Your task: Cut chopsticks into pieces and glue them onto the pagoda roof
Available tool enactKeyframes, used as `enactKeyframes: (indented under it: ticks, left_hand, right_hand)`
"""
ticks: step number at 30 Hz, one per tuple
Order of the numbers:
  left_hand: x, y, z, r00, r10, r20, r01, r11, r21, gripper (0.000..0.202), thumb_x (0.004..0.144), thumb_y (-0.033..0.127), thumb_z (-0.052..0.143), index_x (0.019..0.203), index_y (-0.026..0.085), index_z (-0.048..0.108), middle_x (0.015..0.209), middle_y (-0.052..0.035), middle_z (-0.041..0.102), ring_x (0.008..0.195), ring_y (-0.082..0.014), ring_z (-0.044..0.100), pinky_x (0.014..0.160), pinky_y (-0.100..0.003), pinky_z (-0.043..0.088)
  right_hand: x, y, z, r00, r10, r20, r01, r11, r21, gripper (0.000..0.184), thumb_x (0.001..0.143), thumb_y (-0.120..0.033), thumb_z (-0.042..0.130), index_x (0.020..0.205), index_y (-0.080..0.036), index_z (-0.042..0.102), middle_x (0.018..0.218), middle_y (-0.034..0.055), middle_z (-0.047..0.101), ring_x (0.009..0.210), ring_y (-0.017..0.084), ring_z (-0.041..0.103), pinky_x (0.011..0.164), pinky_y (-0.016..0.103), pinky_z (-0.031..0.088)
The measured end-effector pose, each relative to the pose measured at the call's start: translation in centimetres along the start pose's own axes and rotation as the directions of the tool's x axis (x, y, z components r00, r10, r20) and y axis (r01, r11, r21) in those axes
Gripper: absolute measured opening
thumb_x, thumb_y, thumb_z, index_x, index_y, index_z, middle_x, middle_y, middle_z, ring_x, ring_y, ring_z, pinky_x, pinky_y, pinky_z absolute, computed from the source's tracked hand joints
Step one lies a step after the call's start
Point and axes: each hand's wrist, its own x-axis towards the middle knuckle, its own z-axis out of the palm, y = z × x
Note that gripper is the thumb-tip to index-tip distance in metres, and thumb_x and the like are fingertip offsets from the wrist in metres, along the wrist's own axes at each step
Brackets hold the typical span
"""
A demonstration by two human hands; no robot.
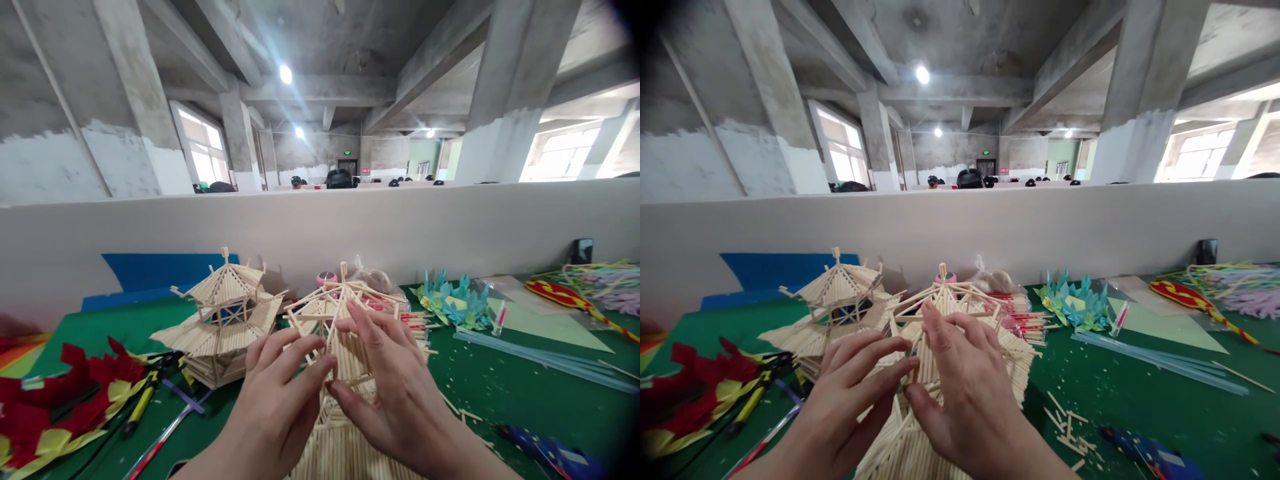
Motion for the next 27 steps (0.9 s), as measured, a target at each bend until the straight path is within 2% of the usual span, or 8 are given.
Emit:
enactKeyframes:
  ticks: [7, 10, 13, 15, 20, 23, 27]
  left_hand:
    - [-0.2, -0.1, 0.0, 0.998, -0.064, -0.019, 0.063, 0.995, -0.075, 0.035, 0.076, 0.006, 0.043, 0.103, 0.025, 0.054, 0.103, -0.0057, 0.058, 0.101, -0.0247, 0.042, 0.082, -0.042, 0.034]
    - [0.0, -0.4, -0.1, 0.978, -0.204, 0.046, 0.209, 0.962, -0.173, 0.023, 0.079, 0.014, 0.047, 0.099, 0.024, 0.053, 0.101, -0.0056, 0.055, 0.101, -0.0233, 0.045, 0.085, -0.042, 0.036]
    - [0.8, -0.6, -0.2, 0.904, -0.391, 0.172, 0.425, 0.864, -0.271, 0.013, 0.080, 0.025, 0.049, 0.091, 0.022, 0.054, 0.101, -0.0055, 0.055, 0.101, -0.0223, 0.048, 0.088, -0.042, 0.038]
    - [1.4, -0.6, -0.3, 0.859, -0.453, 0.239, 0.510, 0.799, -0.320, 0.012, 0.079, 0.028, 0.049, 0.087, 0.022, 0.056, 0.100, -0.0056, 0.054, 0.101, -0.0222, 0.049, 0.087, -0.041, 0.039]
    - [2.5, -0.2, -0.4, 0.803, -0.486, 0.344, 0.591, 0.723, -0.359, 0.015, 0.077, 0.031, 0.048, 0.079, 0.020, 0.058, 0.093, -0.0058, 0.054, 0.094, -0.0230, 0.051, 0.080, -0.039, 0.043]
    - [2.9, 0.0, -0.5, 0.767, -0.518, 0.379, 0.640, 0.664, -0.387, 0.016, 0.075, 0.032, 0.049, 0.074, 0.019, 0.058, 0.092, -0.0061, 0.054, 0.094, -0.0242, 0.051, 0.082, -0.041, 0.040]
    - [3.2, 0.2, -0.6, 0.673, -0.582, 0.456, 0.739, 0.520, -0.427, 0.015, 0.072, 0.033, 0.051, 0.072, 0.019, 0.057, 0.092, -0.0051, 0.054, 0.094, -0.0241, 0.050, 0.084, -0.040, 0.037]
  right_hand:
    - [-0.2, 0.1, 0.2, 1.000, 0.008, -0.009, -0.008, 1.000, -0.024, 0.078, 0.072, -0.026, 0.056, 0.136, -0.016, 0.012, 0.117, 0.0049, 0.053, 0.111, 0.024, 0.036, 0.092, 0.043, 0.031]
    - [-0.3, 0.1, 0.3, 1.000, 0.014, -0.013, -0.014, 0.999, -0.042, 0.079, 0.072, -0.027, 0.058, 0.136, -0.015, 0.013, 0.119, 0.0055, 0.052, 0.112, 0.025, 0.035, 0.093, 0.043, 0.031]
    - [-0.3, 0.1, 0.4, 0.999, 0.013, -0.041, -0.016, 0.997, -0.069, 0.078, 0.071, -0.028, 0.058, 0.135, -0.014, 0.015, 0.120, 0.0067, 0.050, 0.114, 0.025, 0.033, 0.094, 0.044, 0.030]
    - [-0.4, 0.1, 0.5, 0.999, 0.018, -0.047, -0.021, 0.997, -0.073, 0.077, 0.071, -0.028, 0.058, 0.135, -0.014, 0.016, 0.120, 0.0076, 0.050, 0.114, 0.025, 0.032, 0.094, 0.044, 0.030]
    - [-0.3, 0.0, 0.6, 0.998, 0.041, -0.053, -0.043, 0.998, -0.046, 0.077, 0.071, -0.027, 0.057, 0.134, -0.013, 0.016, 0.122, 0.0087, 0.048, 0.116, 0.025, 0.030, 0.095, 0.045, 0.029]
    - [-0.3, 0.0, 0.6, 0.997, 0.045, -0.065, -0.048, 0.998, -0.042, 0.074, 0.072, -0.026, 0.055, 0.134, -0.014, 0.016, 0.122, 0.0090, 0.048, 0.116, 0.025, 0.030, 0.095, 0.045, 0.029]
    - [-0.3, 0.0, 0.7, 0.997, 0.042, -0.062, -0.045, 0.998, -0.048, 0.074, 0.072, -0.026, 0.055, 0.135, -0.014, 0.016, 0.121, 0.0087, 0.048, 0.115, 0.025, 0.032, 0.094, 0.044, 0.030]
